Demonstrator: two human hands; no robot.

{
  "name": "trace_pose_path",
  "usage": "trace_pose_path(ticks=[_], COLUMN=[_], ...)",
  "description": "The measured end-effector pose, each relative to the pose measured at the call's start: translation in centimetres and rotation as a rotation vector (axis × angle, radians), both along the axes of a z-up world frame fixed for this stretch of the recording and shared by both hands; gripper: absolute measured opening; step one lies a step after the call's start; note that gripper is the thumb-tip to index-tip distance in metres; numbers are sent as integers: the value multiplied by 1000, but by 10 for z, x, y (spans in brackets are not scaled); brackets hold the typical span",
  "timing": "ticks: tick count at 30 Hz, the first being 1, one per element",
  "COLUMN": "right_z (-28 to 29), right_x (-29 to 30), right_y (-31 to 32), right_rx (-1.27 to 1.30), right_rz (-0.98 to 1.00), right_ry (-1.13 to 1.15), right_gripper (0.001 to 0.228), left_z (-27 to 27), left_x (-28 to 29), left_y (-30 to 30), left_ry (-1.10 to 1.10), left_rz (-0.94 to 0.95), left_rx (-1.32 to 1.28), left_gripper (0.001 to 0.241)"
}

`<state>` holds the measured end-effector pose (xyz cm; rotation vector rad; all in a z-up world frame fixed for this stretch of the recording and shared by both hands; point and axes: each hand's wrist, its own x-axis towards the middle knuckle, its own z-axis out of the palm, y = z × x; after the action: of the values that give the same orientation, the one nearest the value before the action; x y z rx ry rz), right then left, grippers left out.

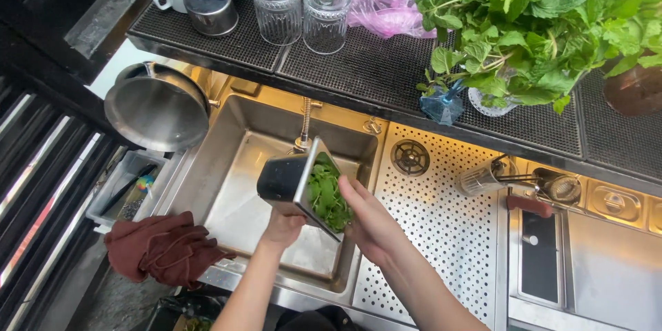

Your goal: Washing fresh mint leaves in a metal container under a sink faucet.

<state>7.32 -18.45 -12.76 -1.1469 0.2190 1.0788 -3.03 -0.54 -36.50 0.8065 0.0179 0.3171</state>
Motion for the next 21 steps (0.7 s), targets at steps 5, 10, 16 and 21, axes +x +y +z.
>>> trace_pose_path(ticks=[5, 10, 16, 21], right_z=[-19, -18, -44, -55], right_x=[-6, -10, -12, -22], right_y=[-62, -104, -160, -159], right_rx=[32, 27, -57, -115], right_rz=[-45, -131, -346, -400], right_ry=[35, 123, 27, -663], right_gripper=[69, 52, 55, 54], left_z=[-9, -48, -56, -63], left_x=[15, 32, 46, 28], left_y=[-39, -56, -100, -139], left_ry=[72, 157, 158, 242], left_rz=[-68, -273, -427, -484], left_rx=[-397, -542, -608, -725], left_gripper=[89, 82, 77, 79])
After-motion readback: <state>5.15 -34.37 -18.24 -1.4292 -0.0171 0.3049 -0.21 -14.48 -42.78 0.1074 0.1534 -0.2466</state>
